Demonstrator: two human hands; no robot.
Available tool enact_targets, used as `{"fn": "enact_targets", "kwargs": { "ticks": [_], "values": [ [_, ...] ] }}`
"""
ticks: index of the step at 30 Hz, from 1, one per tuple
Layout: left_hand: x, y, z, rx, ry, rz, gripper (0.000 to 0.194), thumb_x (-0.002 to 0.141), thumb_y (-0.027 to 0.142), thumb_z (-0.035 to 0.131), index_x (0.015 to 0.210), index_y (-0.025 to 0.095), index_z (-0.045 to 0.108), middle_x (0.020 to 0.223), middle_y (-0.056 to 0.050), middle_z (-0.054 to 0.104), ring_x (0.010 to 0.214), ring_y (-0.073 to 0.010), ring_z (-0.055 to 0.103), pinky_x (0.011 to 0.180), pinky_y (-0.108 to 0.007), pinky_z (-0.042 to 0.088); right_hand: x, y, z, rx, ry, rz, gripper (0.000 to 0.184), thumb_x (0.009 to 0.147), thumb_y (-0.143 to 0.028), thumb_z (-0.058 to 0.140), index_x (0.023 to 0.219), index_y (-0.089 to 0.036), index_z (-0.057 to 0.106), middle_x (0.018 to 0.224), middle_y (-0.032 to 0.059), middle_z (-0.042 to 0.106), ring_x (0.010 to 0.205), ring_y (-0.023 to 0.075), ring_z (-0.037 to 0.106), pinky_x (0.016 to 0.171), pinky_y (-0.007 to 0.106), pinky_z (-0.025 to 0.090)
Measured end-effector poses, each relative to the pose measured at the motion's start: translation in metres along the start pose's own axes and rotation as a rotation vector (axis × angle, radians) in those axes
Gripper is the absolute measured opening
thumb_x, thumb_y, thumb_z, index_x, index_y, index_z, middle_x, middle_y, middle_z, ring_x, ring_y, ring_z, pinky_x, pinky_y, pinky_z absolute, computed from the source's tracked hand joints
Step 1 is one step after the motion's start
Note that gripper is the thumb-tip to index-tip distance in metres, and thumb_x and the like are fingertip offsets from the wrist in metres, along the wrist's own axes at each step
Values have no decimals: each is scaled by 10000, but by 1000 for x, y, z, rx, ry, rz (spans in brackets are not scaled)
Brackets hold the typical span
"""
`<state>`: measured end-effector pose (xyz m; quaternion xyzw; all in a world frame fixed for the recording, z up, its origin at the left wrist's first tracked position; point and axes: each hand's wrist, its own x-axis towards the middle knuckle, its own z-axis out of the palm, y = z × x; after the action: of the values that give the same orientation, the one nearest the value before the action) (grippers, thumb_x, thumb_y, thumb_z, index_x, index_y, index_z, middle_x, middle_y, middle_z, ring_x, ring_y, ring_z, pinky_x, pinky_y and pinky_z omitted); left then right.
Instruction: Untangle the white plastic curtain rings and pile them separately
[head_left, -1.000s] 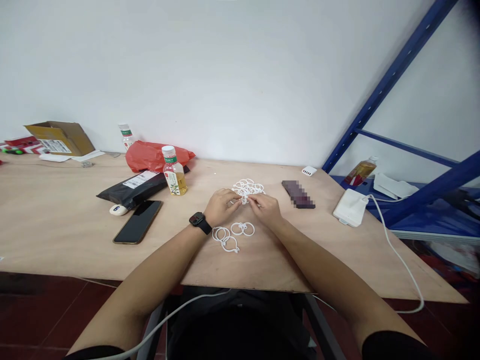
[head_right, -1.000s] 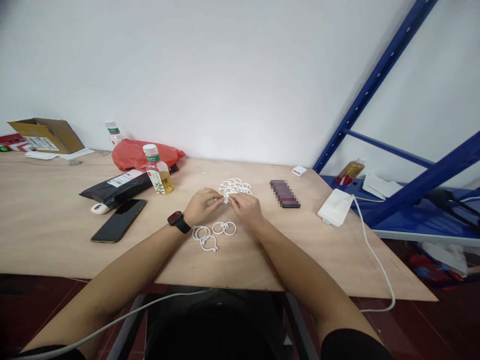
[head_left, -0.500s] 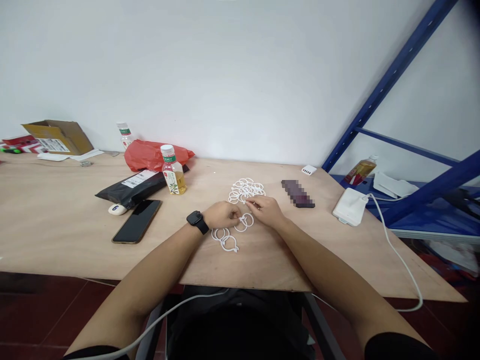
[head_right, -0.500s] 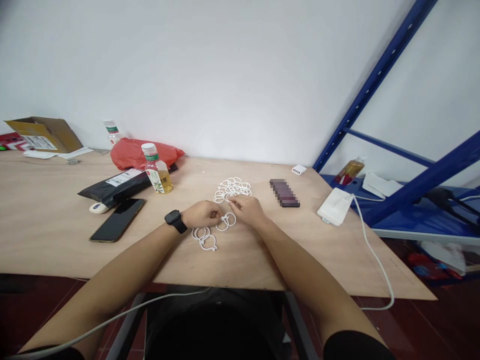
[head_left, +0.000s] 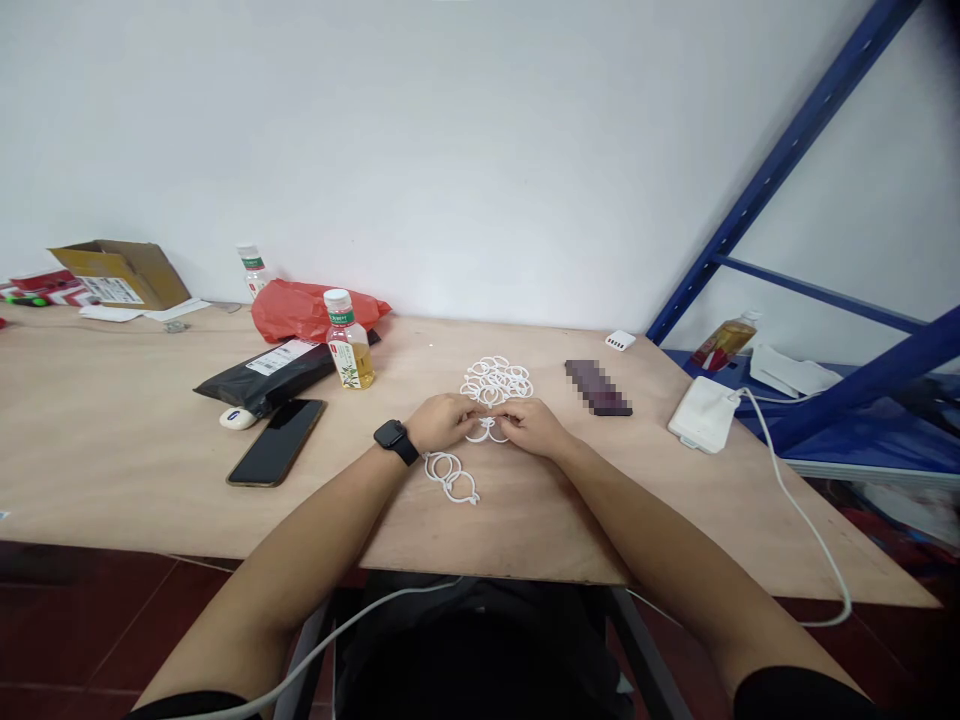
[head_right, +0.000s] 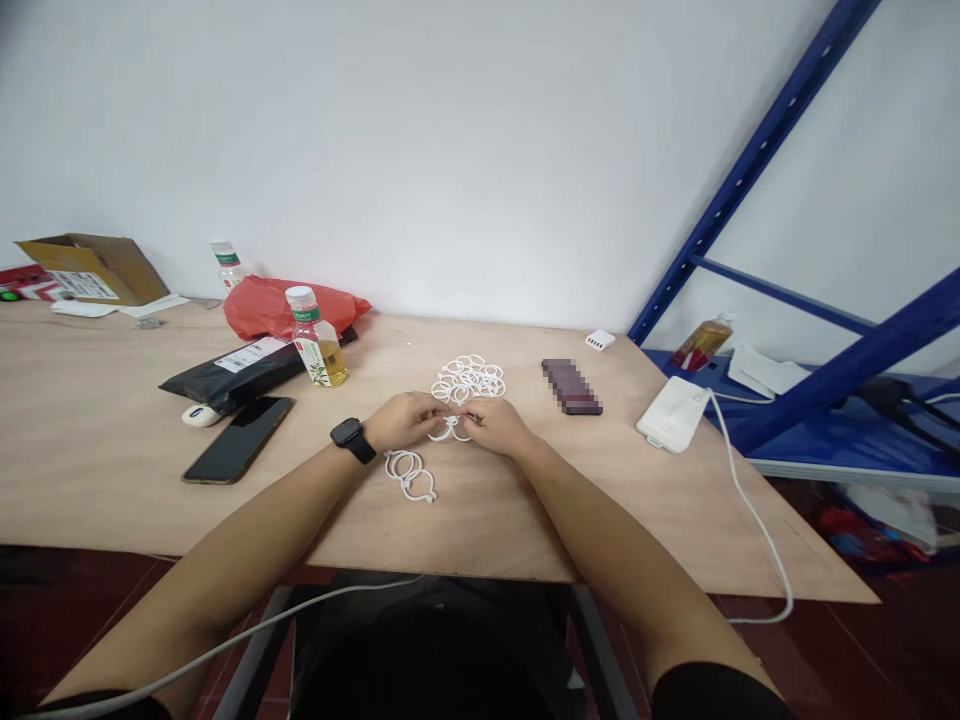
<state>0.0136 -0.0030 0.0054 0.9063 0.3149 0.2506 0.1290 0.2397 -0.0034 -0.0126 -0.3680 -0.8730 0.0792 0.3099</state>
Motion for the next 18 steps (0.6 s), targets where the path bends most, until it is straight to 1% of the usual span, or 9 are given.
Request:
{"fn": "enact_targets", "kwargs": {
  "ticks": [2,5,7,8,10,13,15,18],
  "values": [
    [0,2,-1,-6,-3,13,259,825,149,534,1006,192,714,894,-35,729,815,-163,652,777,-266,490,0,2,0,-26,49,44,266,785,-101,567,929,-238,744,860,8,749,710,150,665,677,262,496],
    [0,6,-2,-33,-58,55,217,768,128,564,897,180,730,880,-30,732,798,-152,653,779,-248,490,1,3,1,-31,159,147,225,807,-134,582,925,-229,749,871,16,755,710,162,674,670,275,508],
    [0,8,-2,-33,-84,45,184,781,154,576,871,188,733,877,-23,734,777,-147,653,763,-240,486,2,0,1,14,229,196,202,836,-177,591,952,-225,749,850,20,759,691,166,680,655,278,518],
    [0,8,-1,-25,-77,25,174,809,187,576,882,195,734,865,-21,734,767,-147,652,751,-241,484,2,-2,2,44,258,206,198,850,-197,590,968,-225,748,846,21,761,688,169,684,651,280,523],
    [1,8,-1,-16,-13,-31,200,880,266,550,944,206,730,855,-23,734,766,-152,650,737,-248,478,2,-7,3,98,284,195,201,871,-220,584,994,-232,743,882,23,766,726,177,700,671,286,538],
    [1,5,-1,-73,131,-82,255,930,333,525,1049,206,711,935,-42,738,801,-156,652,737,-254,480,2,-13,4,129,255,149,211,884,-215,572,1011,-245,739,956,22,762,817,186,711,734,301,551],
    [1,4,-1,-127,184,-58,252,929,338,540,1056,203,711,962,-49,738,809,-152,654,742,-255,486,3,-16,4,125,236,129,219,883,-204,570,1015,-252,739,954,21,761,824,186,710,747,309,553],
    [1,6,-1,-167,212,-1,232,920,337,564,1025,203,721,910,-45,737,777,-143,649,736,-257,492,4,-19,4,110,226,86,252,865,-152,564,999,-266,745,929,15,759,816,181,703,750,308,551]
  ]
}}
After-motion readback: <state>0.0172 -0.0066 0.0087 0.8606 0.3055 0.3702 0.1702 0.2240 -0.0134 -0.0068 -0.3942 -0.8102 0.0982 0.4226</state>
